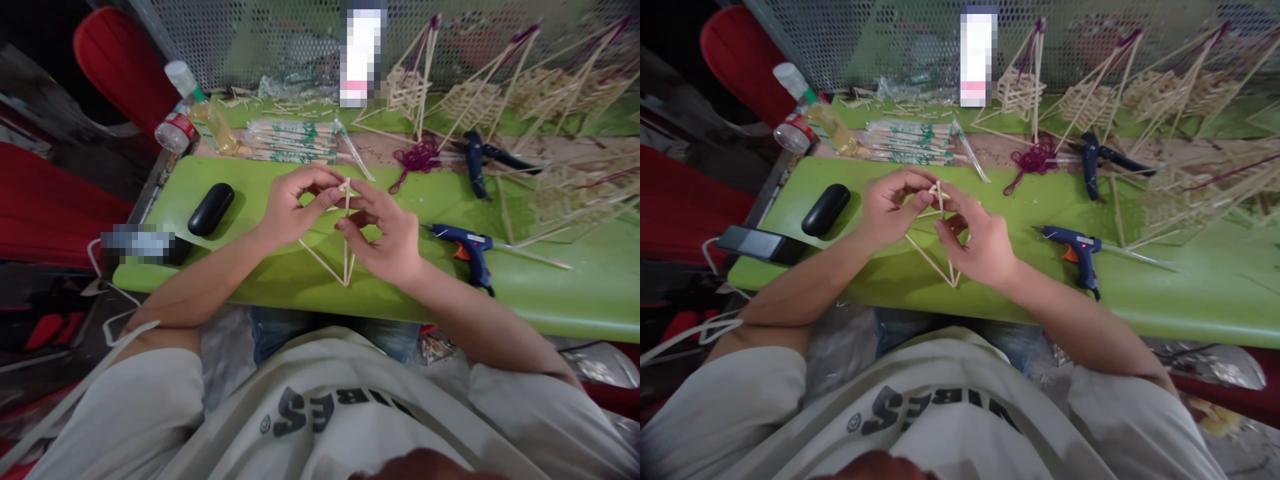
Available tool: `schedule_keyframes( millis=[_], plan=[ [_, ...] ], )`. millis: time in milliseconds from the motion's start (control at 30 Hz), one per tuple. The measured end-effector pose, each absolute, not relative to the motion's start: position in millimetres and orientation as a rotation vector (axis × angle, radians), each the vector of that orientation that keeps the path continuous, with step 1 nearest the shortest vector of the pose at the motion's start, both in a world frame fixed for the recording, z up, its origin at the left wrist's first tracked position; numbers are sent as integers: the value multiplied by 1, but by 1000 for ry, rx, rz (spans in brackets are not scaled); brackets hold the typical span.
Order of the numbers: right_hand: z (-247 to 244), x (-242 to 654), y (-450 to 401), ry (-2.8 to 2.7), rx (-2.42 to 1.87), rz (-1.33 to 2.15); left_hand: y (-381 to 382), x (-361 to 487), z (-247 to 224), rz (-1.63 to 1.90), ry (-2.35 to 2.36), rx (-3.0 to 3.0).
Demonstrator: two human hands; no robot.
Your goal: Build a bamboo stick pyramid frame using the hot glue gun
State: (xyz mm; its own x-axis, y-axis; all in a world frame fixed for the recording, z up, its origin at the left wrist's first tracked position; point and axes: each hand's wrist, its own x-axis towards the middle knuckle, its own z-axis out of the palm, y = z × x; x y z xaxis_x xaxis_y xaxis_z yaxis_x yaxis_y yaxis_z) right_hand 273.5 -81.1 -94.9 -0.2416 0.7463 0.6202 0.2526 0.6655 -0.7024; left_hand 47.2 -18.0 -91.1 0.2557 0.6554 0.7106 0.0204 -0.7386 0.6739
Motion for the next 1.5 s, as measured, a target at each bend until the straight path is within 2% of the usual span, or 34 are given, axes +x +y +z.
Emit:
schedule_keyframes(
  millis=[533, 1500],
  plan=[
    [-83, 269, -81, -1826, -670, 478, -32, 51, -77, 1573, 608, 1878],
    [-73, 271, -82, -1875, -722, 408, -29, 48, -70, 1662, 623, 2097]
  ],
)
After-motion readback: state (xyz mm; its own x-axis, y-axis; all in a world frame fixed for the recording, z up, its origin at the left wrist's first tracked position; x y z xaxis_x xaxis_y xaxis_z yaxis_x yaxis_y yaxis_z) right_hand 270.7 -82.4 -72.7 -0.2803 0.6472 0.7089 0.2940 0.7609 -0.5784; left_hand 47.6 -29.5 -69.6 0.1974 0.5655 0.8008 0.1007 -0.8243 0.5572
